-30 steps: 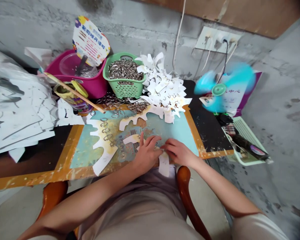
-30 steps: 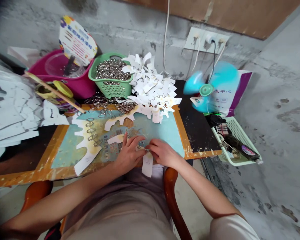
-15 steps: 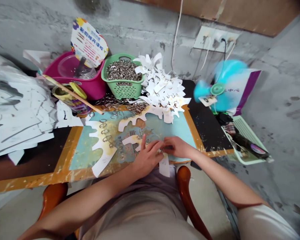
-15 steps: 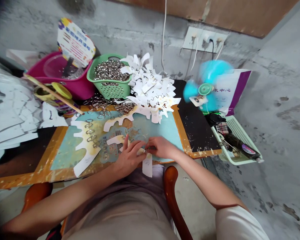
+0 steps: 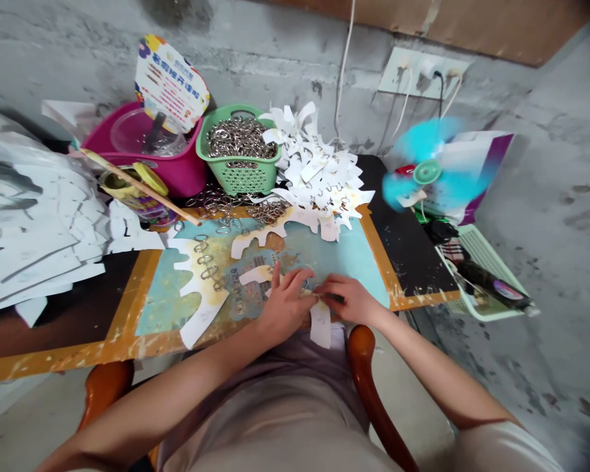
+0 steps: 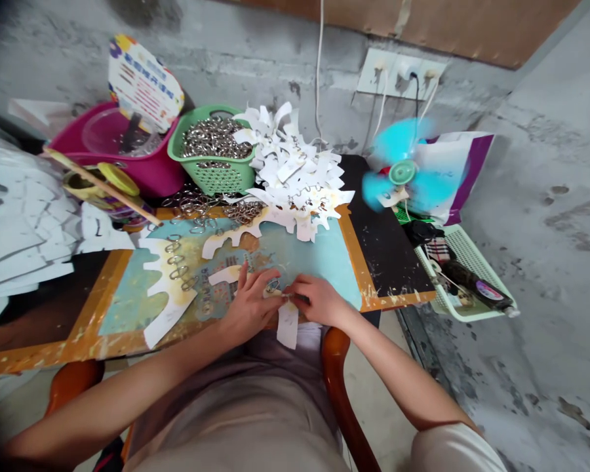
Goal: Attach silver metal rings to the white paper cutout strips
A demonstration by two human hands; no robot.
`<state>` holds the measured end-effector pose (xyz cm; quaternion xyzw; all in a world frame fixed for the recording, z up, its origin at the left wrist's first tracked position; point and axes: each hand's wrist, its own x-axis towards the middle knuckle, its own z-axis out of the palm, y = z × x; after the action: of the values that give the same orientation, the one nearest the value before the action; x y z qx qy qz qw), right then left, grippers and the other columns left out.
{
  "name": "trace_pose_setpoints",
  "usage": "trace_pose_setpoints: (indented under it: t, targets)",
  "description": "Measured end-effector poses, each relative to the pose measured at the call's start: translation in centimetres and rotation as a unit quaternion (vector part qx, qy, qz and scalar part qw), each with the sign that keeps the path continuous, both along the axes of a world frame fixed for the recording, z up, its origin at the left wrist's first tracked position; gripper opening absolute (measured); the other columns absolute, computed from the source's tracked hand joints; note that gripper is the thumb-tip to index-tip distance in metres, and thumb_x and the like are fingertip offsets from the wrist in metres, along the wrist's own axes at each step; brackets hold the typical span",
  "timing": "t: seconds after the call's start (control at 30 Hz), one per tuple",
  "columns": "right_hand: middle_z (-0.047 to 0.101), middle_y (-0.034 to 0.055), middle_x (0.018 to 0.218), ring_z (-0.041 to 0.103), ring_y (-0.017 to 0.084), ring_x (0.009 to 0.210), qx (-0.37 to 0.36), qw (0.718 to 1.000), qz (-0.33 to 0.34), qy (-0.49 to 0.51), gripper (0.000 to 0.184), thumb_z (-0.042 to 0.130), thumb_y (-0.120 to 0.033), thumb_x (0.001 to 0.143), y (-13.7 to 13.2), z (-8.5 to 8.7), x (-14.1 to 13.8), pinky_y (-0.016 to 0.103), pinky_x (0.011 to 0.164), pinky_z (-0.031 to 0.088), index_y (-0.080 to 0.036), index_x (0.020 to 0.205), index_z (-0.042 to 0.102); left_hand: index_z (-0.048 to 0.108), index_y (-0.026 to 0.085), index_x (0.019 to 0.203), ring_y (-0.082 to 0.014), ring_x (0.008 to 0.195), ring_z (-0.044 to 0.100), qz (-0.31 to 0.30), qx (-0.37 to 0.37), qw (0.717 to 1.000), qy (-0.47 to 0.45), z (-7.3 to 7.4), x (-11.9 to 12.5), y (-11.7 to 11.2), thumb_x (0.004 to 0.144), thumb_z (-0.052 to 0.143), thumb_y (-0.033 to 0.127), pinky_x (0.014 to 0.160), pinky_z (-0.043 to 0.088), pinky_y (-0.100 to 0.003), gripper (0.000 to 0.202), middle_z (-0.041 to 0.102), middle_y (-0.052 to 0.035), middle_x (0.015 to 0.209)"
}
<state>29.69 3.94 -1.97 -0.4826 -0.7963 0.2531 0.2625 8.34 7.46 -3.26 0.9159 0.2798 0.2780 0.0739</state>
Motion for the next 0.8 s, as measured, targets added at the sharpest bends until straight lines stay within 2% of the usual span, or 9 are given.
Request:
trace_pose_setpoints:
  t: [0.13,0.27,0.43,0.53,0.6,0.7,0.8]
  targets:
    - [0.066,0.0041,0.084,0.064,0.016,0.075,-0.033,0.999,-0.001,-0.013,0.014,0.062,-0.010,0.085,1.4,1.0,-0.1,0.026,0.070,0.048,-0.017,0.090,0.072,0.072,0.023,0.085,-0.0271,0.121,0.051,-0.016,0.067,0.998,0.007,-0.2,0.0,-0.2,0.088,0.063,0.015,0.117,0.011,-0.071,0.012,0.058,-0.0097,0.126]
    - [0.065,0.0053,0.087,0.062,0.016,0.075,-0.028,0.997,0.048,-0.055,0.014,0.060,-0.015,0.089,2.1,1.3,0.0,0.025,0.068,0.043,-0.017,0.093,0.074,0.066,0.020,0.081,-0.0224,0.118,0.054,-0.043,0.136,0.990,0.019,-0.1,0.0,-0.5,0.091,0.060,0.014,0.121,0.006,-0.065,0.013,0.061,-0.0080,0.123]
    - [0.065,0.0025,0.080,0.060,0.013,0.068,-0.080,0.991,0.095,-0.056,0.013,0.061,-0.018,0.090,3.0,1.1,0.3,0.023,0.061,0.039,-0.016,0.083,0.072,0.066,0.020,0.081,-0.0207,0.116,0.057,-0.067,0.166,0.984,0.024,0.1,0.0,-0.6,0.091,0.059,0.011,0.121,0.004,-0.066,0.015,0.064,-0.0062,0.119]
    - [0.067,0.0010,0.078,0.061,0.014,0.069,-0.102,0.988,0.108,-0.048,0.008,0.063,-0.018,0.088,3.5,1.1,0.4,0.023,0.061,0.039,-0.017,0.085,0.070,0.067,0.020,0.081,-0.0227,0.118,0.057,-0.055,0.133,0.989,0.014,0.0,-0.1,-0.4,0.091,0.060,0.013,0.121,0.006,-0.067,0.014,0.064,-0.0083,0.123]
    - [0.069,0.0013,0.081,0.063,0.014,0.071,-0.090,0.989,0.111,-0.026,0.009,0.062,-0.018,0.089,3.3,1.0,0.5,0.023,0.063,0.042,-0.018,0.086,0.070,0.067,0.020,0.080,-0.0241,0.121,0.057,-0.044,0.089,0.995,0.008,-0.1,-0.1,-0.2,0.091,0.059,0.014,0.120,0.007,-0.067,0.015,0.064,-0.0097,0.124]
    - [0.069,0.0032,0.086,0.063,0.015,0.077,-0.029,0.995,0.094,-0.019,0.013,0.056,-0.018,0.094,1.9,0.8,0.6,0.024,0.068,0.045,-0.019,0.088,0.068,0.068,0.019,0.079,-0.0238,0.124,0.058,-0.053,0.029,0.998,-0.002,-0.3,-0.1,0.1,0.093,0.056,0.013,0.121,0.001,-0.067,0.019,0.070,-0.0073,0.116]
    - [0.066,0.0061,0.086,0.061,0.018,0.081,0.045,0.995,0.052,-0.076,0.017,0.050,-0.019,0.098,-0.3,0.4,0.4,0.028,0.070,0.046,-0.019,0.093,0.066,0.069,0.020,0.085,-0.0239,0.125,0.058,-0.062,-0.006,0.998,-0.007,-0.4,-0.2,0.2,0.094,0.055,0.013,0.120,-0.002,-0.067,0.018,0.075,-0.0027,0.098]
